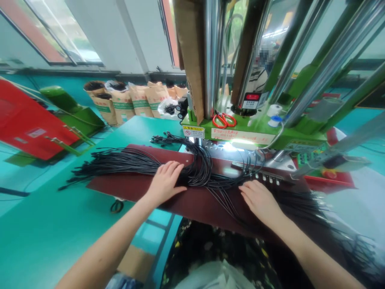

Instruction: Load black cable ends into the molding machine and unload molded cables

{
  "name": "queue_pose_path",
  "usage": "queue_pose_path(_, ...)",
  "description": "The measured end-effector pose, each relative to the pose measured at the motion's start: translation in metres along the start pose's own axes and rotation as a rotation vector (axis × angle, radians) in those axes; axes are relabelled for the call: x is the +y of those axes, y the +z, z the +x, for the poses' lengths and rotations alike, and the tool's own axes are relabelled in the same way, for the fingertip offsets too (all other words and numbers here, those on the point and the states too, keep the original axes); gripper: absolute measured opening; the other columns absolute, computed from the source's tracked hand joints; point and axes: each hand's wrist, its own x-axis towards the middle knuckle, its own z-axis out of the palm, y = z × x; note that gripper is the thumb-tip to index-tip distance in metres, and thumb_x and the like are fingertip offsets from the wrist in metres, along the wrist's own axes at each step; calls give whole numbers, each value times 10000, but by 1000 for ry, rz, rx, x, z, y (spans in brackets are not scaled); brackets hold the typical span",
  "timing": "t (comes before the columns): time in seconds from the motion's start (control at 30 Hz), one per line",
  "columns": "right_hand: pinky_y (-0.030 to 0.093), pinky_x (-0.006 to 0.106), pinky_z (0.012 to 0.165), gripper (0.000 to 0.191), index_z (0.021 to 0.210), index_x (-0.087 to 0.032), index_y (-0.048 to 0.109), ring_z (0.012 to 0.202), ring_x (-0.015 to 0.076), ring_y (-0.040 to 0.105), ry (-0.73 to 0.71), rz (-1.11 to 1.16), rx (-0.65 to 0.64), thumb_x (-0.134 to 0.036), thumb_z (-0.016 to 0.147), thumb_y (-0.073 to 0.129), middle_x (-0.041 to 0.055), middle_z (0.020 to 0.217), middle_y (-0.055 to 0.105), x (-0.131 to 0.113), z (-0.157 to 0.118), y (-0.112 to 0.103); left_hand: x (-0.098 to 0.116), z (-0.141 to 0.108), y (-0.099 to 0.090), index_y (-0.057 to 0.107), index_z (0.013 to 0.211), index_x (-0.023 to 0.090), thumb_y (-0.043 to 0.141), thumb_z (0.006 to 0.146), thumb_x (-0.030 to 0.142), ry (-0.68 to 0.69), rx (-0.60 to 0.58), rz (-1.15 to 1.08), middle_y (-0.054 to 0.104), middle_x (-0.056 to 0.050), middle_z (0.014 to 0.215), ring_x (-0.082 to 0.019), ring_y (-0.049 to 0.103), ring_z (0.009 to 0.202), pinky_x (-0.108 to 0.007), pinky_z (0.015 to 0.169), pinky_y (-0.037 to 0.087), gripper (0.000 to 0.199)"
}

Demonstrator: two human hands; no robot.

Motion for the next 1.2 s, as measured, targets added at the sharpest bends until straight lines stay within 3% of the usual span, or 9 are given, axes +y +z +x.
queue_pose_path(0.1, 392, 336, 680, 189, 828, -135, 622, 736, 205, 480, -23, -103, -50, -116, 827, 434, 86, 775, 578, -2, 11, 9, -28, 3, 7, 471, 1159, 124, 548, 732, 476, 107, -50, 16, 498, -172, 1179, -315, 407, 1136, -427, 935, 295, 559)
queue_pose_path(0.2, 362, 333, 661, 176, 829, -141, 610, 719, 204, 465, -46, -149, -88, -92, 807, 443, 73, 756, 562, -5, 15, 11, -39, 12, 10, 513, 1067, 132, 470, 798, 451, 259, -157, -19, 569, -136, 1073, -249, 520, 1007, -354, 858, 368, 419)
queue_pose_path(0.33, 356, 313, 674, 127, 768, -150, 582, 713, 184, 466, 31, -7, -152, -70, 745, 486, 52, 762, 552, -10, 20, 10, -47, 24, -2, 528, 960, 153, 387, 826, 489, 231, -243, -62, 618, -76, 888, -199, 585, 825, -302, 725, 412, 389)
queue_pose_path(0.43, 358, 298, 699, 133, 764, -152, 565, 745, 174, 480, 107, 133, -173, -53, 709, 494, 40, 779, 556, -11, 24, 10, -48, 30, -12, 524, 925, 158, 358, 833, 501, 187, -270, -101, 615, -62, 847, -192, 589, 789, -286, 685, 418, 393)
queue_pose_path(0.57, 356, 307, 703, 168, 840, -159, 595, 772, 181, 496, 126, 138, -167, -86, 755, 470, 46, 801, 571, -12, 26, 13, -44, 29, -14, 516, 947, 145, 379, 847, 441, 154, -248, -110, 619, -80, 895, -208, 588, 827, -306, 711, 423, 342)
queue_pose_path(0.67, 353, 303, 690, 127, 798, -172, 608, 752, 176, 501, 150, 164, -155, -124, 772, 493, 34, 769, 568, -16, 27, 15, -41, 21, -12, 508, 975, 140, 394, 852, 404, 175, -195, -121, 619, -91, 958, -212, 580, 883, -332, 776, 412, 313)
queue_pose_path(0.93, 348, 331, 684, 151, 751, -125, 589, 718, 201, 464, 179, 0, 18, -77, 765, 446, 70, 732, 536, -29, 25, 23, -46, 7, -11, 490, 992, 149, 436, 835, 402, 161, -111, -240, 606, -83, 1031, -194, 554, 933, -332, 825, 399, 302)
queue_pose_path(1.07, 343, 322, 691, 182, 774, -127, 606, 720, 190, 488, 184, 123, 36, -37, 731, 454, 63, 741, 573, -33, 28, 25, -47, 8, -8, 482, 978, 163, 440, 837, 385, 173, -102, -275, 605, -78, 1035, -186, 552, 928, -329, 824, 397, 267)
queue_pose_path(1.2, 335, 314, 682, 255, 822, -166, 640, 788, 198, 515, 266, 250, -51, -12, 712, 469, 60, 805, 608, -38, 33, 27, -46, 8, -10, 486, 975, 170, 442, 836, 379, 172, -112, -266, 610, -72, 1014, -188, 553, 911, -335, 818, 398, 255)
